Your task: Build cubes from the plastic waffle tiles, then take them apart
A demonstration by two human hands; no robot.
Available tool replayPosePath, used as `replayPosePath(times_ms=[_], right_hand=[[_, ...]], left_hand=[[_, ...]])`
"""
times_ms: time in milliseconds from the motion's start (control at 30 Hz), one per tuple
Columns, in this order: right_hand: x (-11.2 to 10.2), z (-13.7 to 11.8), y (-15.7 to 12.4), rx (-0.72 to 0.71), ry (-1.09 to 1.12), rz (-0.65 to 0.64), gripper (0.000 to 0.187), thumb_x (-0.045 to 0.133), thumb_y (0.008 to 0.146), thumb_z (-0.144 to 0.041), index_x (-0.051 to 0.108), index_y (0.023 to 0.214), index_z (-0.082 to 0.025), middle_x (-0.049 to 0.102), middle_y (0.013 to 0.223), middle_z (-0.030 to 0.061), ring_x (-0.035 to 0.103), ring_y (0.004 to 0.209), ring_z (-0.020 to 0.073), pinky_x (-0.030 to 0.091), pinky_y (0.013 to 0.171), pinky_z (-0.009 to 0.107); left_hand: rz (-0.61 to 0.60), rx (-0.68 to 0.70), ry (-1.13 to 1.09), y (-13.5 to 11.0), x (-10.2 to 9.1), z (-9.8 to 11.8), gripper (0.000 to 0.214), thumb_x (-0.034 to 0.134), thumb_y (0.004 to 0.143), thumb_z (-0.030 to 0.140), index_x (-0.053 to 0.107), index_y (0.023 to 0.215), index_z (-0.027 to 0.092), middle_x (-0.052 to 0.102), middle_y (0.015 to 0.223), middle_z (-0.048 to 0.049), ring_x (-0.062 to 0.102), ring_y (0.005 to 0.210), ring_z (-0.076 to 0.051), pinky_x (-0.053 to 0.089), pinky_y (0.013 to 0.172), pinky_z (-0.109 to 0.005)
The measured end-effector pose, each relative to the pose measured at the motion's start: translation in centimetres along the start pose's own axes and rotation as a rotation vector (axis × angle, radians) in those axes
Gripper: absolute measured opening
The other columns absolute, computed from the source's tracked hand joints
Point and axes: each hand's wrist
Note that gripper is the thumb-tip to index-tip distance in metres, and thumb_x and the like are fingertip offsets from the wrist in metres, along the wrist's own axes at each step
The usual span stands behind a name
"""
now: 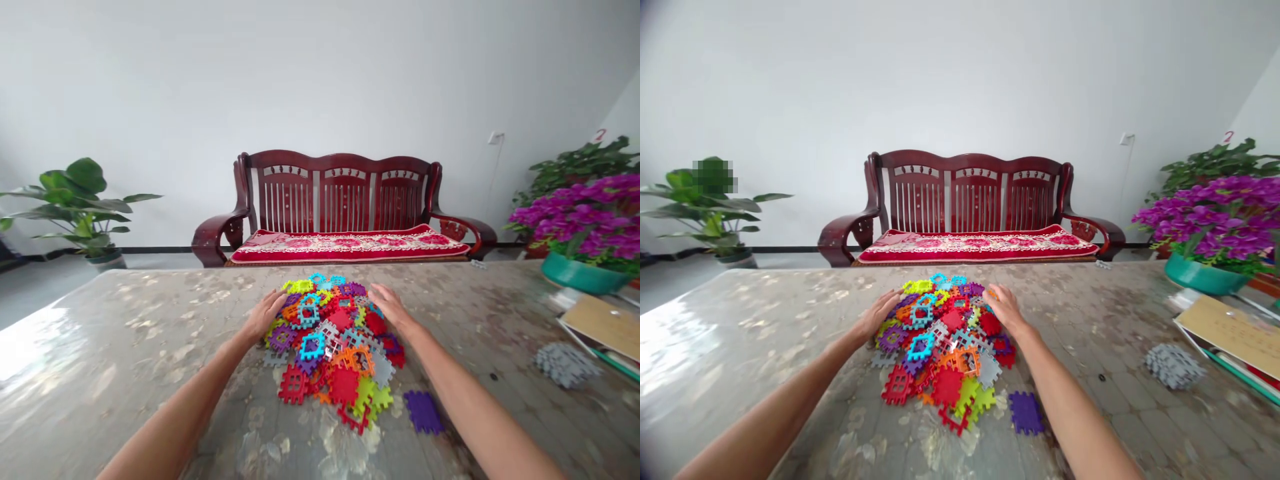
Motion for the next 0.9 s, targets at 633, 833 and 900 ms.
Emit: replayPosePath(times_ms=[633,833,900], right_hand=[[-4.9,3.3,-10.6,-0.167,-0.092,-0.265,0.087,0.074,0.063,-0.034,0.043,0.144,-0.026,0.050,0.141,0.0098,0.041,0.130,0.0313,0.029,0.110,0.045],[-3.9,2.2,-8.2,-0.083,-0.053,-0.184,0.056,0.067,0.073,-0.042,0.060,0.124,-0.020,0.058,0.129,0.0118,0.049,0.120,0.0285,0.036,0.102,0.041],[-3.4,1.5,-8.0,-0.024,-0.164,-0.144,0.047,0.068,0.070,-0.038,0.064,0.113,-0.018,0.062,0.118,0.0127,0.054,0.111,0.0286,0.040,0.095,0.039]], left_hand=[[0.175,-0.066,0.048,-1.5,2.3,-0.6,0.056,0.028,0.092,0.050,0.060,0.129,0.023,0.058,0.139,-0.0062,0.048,0.132,-0.024,0.032,0.112,-0.043],[0.249,-0.022,-0.137,-1.3,1.9,-0.9,0.059,0.030,0.089,0.056,0.065,0.121,0.020,0.064,0.130,-0.0074,0.054,0.124,-0.024,0.035,0.111,-0.040],[0.275,-0.033,-0.189,-1.4,1.8,-0.9,0.060,0.031,0.088,0.056,0.064,0.122,0.018,0.064,0.130,-0.0081,0.053,0.125,-0.025,0.035,0.111,-0.040]])
Point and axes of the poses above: each hand's wrist, its own y-axis towards the middle knuckle, its own x-axis out of the palm, z = x × y
